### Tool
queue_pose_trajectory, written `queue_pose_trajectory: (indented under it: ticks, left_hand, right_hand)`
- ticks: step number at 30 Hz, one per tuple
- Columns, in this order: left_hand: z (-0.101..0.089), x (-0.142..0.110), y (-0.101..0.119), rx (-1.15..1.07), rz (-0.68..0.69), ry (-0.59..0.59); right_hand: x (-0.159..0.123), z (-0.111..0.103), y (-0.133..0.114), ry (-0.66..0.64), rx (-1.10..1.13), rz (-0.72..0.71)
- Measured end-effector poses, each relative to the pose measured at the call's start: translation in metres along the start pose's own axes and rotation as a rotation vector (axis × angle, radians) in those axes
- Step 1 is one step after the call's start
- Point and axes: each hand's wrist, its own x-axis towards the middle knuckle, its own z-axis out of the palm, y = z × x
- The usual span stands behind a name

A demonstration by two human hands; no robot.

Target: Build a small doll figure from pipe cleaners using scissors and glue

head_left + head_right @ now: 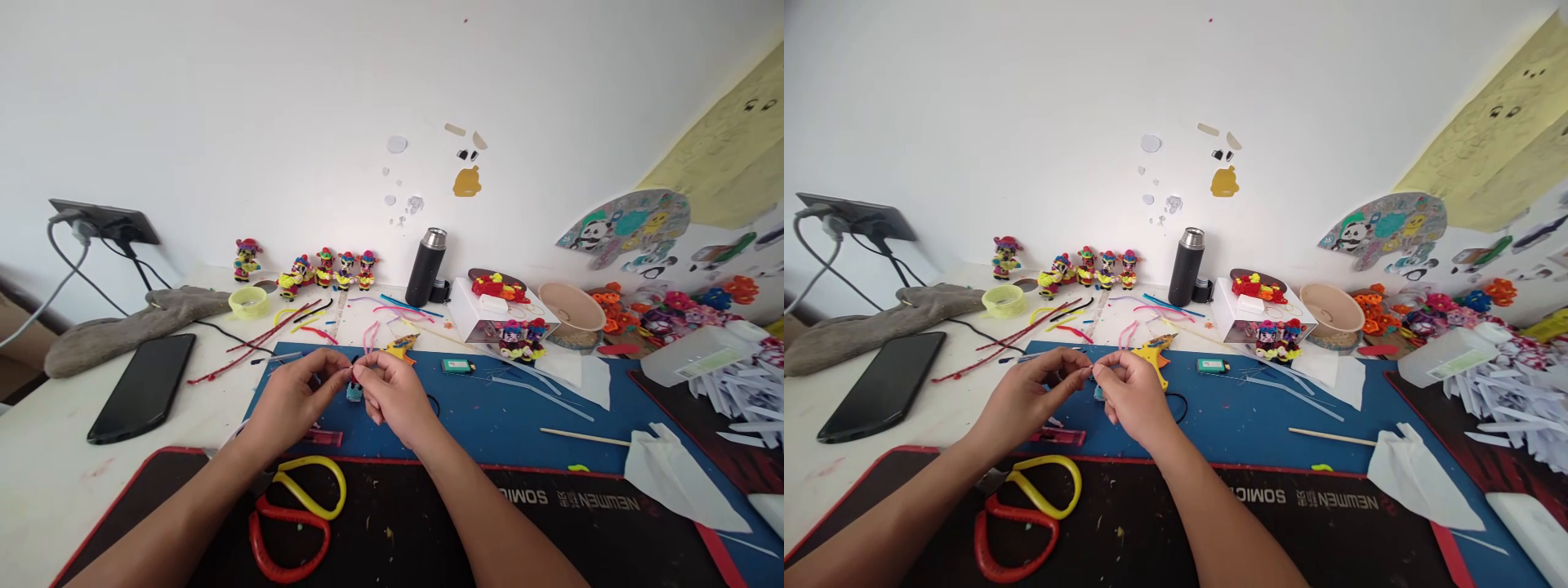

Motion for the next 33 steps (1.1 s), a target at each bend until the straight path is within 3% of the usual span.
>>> queue_pose_trajectory:
  ticks: [9, 33]
  left_hand:
    - [-0.0013, 0.0027, 0.0025, -0.254, -0.165, -0.010]
    - [0.0022, 0.0038, -0.0007, -0.309, -0.198, -0.088]
  right_hand:
    - [-0.0018, 0.0003, -0.0046, 0.019, -0.012, 0.001]
    - [0.0005, -0.0017, 0.0035, 0.002, -0.012, -0.018]
